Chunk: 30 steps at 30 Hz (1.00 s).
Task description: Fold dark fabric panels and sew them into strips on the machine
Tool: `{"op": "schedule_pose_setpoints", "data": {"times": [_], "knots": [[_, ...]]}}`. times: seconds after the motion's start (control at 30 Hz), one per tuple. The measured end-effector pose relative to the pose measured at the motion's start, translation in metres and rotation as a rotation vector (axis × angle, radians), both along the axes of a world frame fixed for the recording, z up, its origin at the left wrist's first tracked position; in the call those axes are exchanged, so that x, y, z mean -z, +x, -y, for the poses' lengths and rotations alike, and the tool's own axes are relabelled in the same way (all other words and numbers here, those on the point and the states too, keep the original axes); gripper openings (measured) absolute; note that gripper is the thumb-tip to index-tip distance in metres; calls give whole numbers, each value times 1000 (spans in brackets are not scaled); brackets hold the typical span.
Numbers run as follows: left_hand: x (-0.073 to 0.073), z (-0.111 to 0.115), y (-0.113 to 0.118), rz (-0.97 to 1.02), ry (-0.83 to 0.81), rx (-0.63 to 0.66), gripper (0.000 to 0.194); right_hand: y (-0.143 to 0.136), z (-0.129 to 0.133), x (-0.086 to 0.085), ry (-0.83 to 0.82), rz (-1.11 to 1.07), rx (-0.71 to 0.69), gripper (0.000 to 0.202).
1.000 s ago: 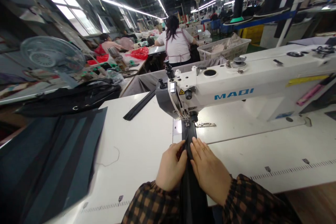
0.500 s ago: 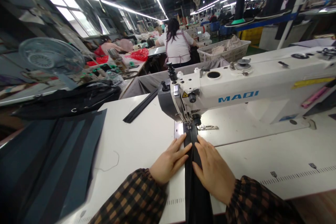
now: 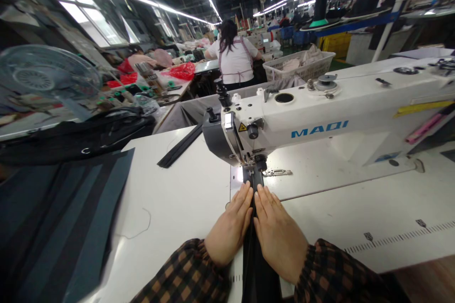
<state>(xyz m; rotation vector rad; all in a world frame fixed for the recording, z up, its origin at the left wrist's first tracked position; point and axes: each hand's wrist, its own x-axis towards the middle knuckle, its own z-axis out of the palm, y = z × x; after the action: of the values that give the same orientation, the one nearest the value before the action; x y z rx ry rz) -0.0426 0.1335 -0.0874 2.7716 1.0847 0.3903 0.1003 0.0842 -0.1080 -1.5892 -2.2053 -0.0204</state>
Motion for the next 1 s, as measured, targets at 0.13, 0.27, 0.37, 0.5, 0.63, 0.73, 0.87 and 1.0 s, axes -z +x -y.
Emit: {"op": "schedule_pose_setpoints", "data": {"times": [0.13,0.27,0.37,0.5,0.63,0.73,0.87,1.0], "knots": [[-2,1,3,-2,9,-27,39,0,-1,1,-4,30,-3,46],[-2,2,5,-27,1,-40,39,0,-1,2,-11,70,-10,46],[0,3,7,-17,2,-52,39,0,0,2,-13,88,-6,45],[2,2,9,-16,17,-80,39,-1,-2,2,-15,108,-9,46],[3,1,9,-15,31,-92,40,-1,-3,0,-14,92,-12,45],[3,2,9,2,49,-89,40,-1,-4,-3,-11,81,-18,45],[3,1,9,3,68,-84,39,1,-6,-5,-15,103,-43,45],[3,3,11,-13,97,-93,40,5,-10,-3,-23,121,-63,48]]}}
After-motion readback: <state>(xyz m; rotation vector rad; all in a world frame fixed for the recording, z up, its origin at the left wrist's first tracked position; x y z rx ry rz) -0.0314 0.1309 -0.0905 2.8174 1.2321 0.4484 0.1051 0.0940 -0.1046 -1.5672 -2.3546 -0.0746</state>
